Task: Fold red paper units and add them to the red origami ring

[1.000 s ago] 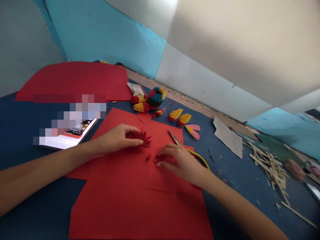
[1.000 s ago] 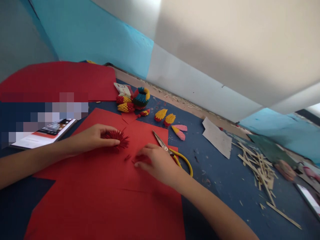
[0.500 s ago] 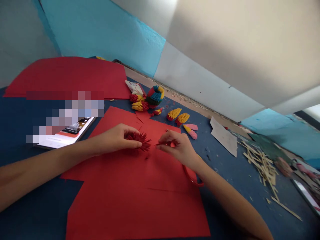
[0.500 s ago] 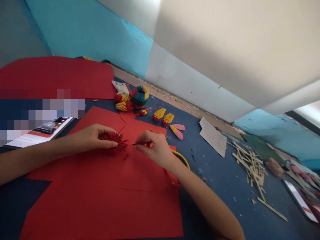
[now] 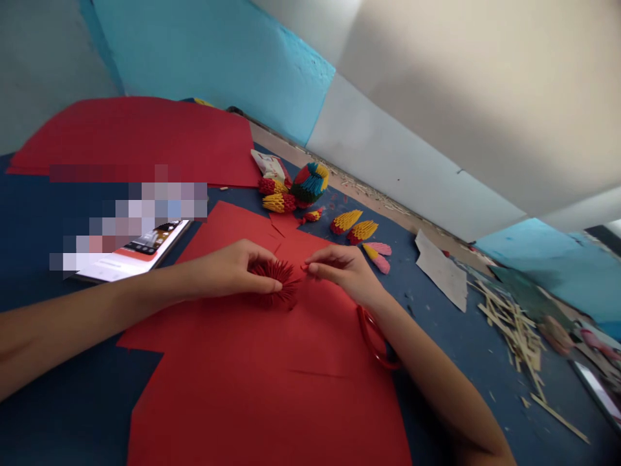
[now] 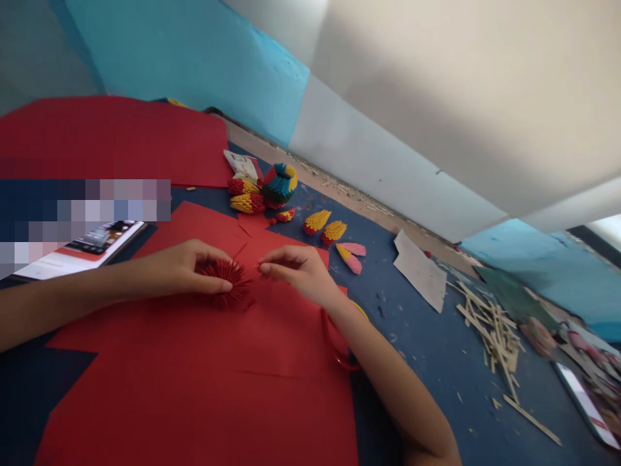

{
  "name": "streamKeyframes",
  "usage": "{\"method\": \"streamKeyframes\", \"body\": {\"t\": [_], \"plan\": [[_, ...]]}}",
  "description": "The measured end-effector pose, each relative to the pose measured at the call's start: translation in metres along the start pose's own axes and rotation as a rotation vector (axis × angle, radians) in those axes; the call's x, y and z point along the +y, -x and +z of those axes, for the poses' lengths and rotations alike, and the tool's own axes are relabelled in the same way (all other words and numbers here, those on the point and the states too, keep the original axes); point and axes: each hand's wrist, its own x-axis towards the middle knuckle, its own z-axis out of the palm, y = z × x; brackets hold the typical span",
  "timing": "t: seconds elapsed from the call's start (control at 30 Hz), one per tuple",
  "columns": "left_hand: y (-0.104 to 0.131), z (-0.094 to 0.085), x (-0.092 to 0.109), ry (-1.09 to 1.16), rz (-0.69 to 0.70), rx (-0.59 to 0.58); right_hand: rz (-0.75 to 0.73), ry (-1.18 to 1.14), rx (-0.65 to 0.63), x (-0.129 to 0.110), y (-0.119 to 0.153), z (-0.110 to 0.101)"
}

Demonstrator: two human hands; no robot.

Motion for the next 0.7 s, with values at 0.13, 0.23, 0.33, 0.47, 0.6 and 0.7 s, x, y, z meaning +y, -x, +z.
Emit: {"method": "streamKeyframes", "body": {"t": [0.13, 0.23, 0.33, 0.47, 0.6, 0.7], "plan": [[0.001, 0.0, 0.004, 0.013, -0.01, -0.021, 0.033, -0.035, -0.081, 0.006, -0.006, 0.001], [0.002, -0.001, 0.005, 0.022, -0.013, -0.034, 0.033, -0.065, -0.11, 0.01, -0.009, 0.002], [0.002, -0.002, 0.004, 0.01, -0.006, -0.047, 0.038, -0.065, -0.102, 0.012, -0.01, 0.002], [0.003, -0.002, 0.004, -0.004, -0.006, -0.044, 0.035, -0.028, -0.09, 0.012, -0.01, 0.002], [0.003, -0.002, 0.006, 0.004, -0.003, -0.051, 0.028, 0.005, -0.117, 0.012, -0.009, 0.0], [0.004, -0.003, 0.007, -0.004, -0.005, -0.073, 0.017, 0.0, -0.129, 0.013, -0.008, -0.001]]}}
